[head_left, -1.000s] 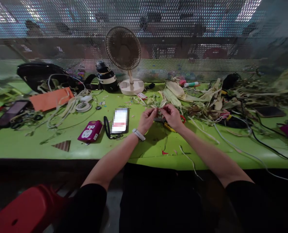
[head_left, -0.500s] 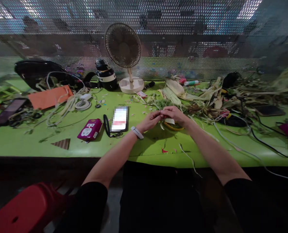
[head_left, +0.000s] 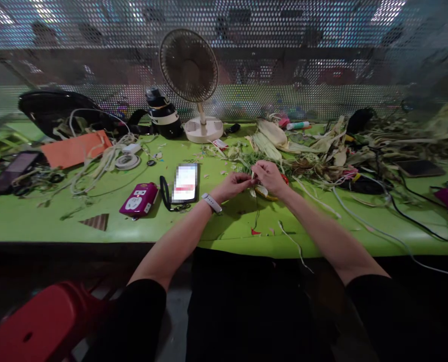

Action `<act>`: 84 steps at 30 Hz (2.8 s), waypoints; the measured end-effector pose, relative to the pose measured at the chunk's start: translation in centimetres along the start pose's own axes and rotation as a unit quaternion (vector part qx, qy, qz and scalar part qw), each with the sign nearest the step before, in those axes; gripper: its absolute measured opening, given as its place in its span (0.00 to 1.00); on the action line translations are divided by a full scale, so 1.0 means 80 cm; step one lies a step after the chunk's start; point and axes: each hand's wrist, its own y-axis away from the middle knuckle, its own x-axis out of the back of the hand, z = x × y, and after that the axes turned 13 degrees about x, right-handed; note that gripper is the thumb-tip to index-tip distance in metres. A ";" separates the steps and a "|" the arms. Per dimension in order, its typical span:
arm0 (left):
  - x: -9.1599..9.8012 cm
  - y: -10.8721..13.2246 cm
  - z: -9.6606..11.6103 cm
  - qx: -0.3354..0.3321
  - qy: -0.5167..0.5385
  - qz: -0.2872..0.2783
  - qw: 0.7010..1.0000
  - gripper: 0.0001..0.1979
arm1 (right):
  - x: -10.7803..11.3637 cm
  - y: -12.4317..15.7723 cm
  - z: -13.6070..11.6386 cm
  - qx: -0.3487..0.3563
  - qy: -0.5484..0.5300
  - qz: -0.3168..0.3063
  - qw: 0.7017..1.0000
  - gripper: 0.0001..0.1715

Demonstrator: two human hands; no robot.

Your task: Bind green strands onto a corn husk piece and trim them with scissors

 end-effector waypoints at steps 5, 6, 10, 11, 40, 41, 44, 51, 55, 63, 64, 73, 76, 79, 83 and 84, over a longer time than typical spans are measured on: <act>-0.003 -0.001 -0.003 0.015 0.029 -0.018 0.999 0.21 | 0.013 -0.005 -0.003 -0.032 -0.004 -0.042 0.999 0.21; -0.003 -0.002 -0.004 0.020 0.041 -0.008 0.999 0.22 | 0.019 -0.006 -0.004 -0.043 -0.009 -0.059 0.997 0.22; 0.002 -0.009 -0.008 0.004 0.104 0.103 0.989 0.25 | 0.031 -0.009 -0.008 -0.096 0.001 -0.113 0.989 0.31; 0.004 -0.010 -0.009 -0.005 0.116 0.125 0.985 0.25 | 0.030 -0.008 -0.008 -0.100 0.004 -0.125 0.987 0.32; -0.001 -0.017 -0.015 0.046 0.373 0.117 0.919 0.12 | 0.028 -0.006 -0.005 -0.008 -0.032 0.036 0.999 0.27; 0.000 -0.018 -0.012 0.042 0.397 0.122 0.909 0.10 | 0.027 -0.005 -0.007 -0.009 -0.030 0.036 0.999 0.26; 0.001 -0.018 -0.009 0.027 0.423 0.142 0.894 0.08 | 0.017 0.001 -0.010 -0.027 -0.002 -0.036 0.999 0.24; -0.011 -0.018 -0.011 0.000 0.398 0.167 0.902 0.16 | -0.009 0.010 -0.001 0.046 0.032 -0.111 0.992 0.26; -0.012 -0.016 -0.010 -0.002 0.401 0.172 0.900 0.16 | -0.012 0.012 -0.002 0.064 0.019 -0.159 0.985 0.24; -0.014 -0.016 -0.009 -0.009 0.415 0.183 0.891 0.17 | -0.010 0.015 -0.010 0.082 0.031 -0.224 0.971 0.17; -0.014 -0.016 -0.009 -0.009 0.416 0.185 0.890 0.17 | -0.011 0.015 -0.011 0.082 0.031 -0.227 0.970 0.17; -0.002 -0.012 0.001 0.033 0.406 0.158 0.899 0.11 | 0.002 0.009 -0.012 -0.044 -0.053 -0.112 0.991 0.25; -0.002 -0.007 0.006 0.077 0.386 0.148 0.907 0.12 | 0.006 0.005 -0.009 -0.084 -0.084 -0.039 0.992 0.27; -0.005 -0.003 0.009 0.087 0.341 0.148 0.924 0.15 | 0.002 0.006 -0.010 -0.087 -0.076 -0.024 0.993 0.23; -0.009 -0.005 0.004 0.036 0.255 0.138 0.956 0.18 | -0.006 0.008 -0.014 -0.095 -0.083 -0.012 0.992 0.19; -0.009 -0.006 0.002 0.026 0.237 0.136 0.961 0.19 | -0.007 0.008 -0.014 -0.093 -0.079 -0.007 0.992 0.19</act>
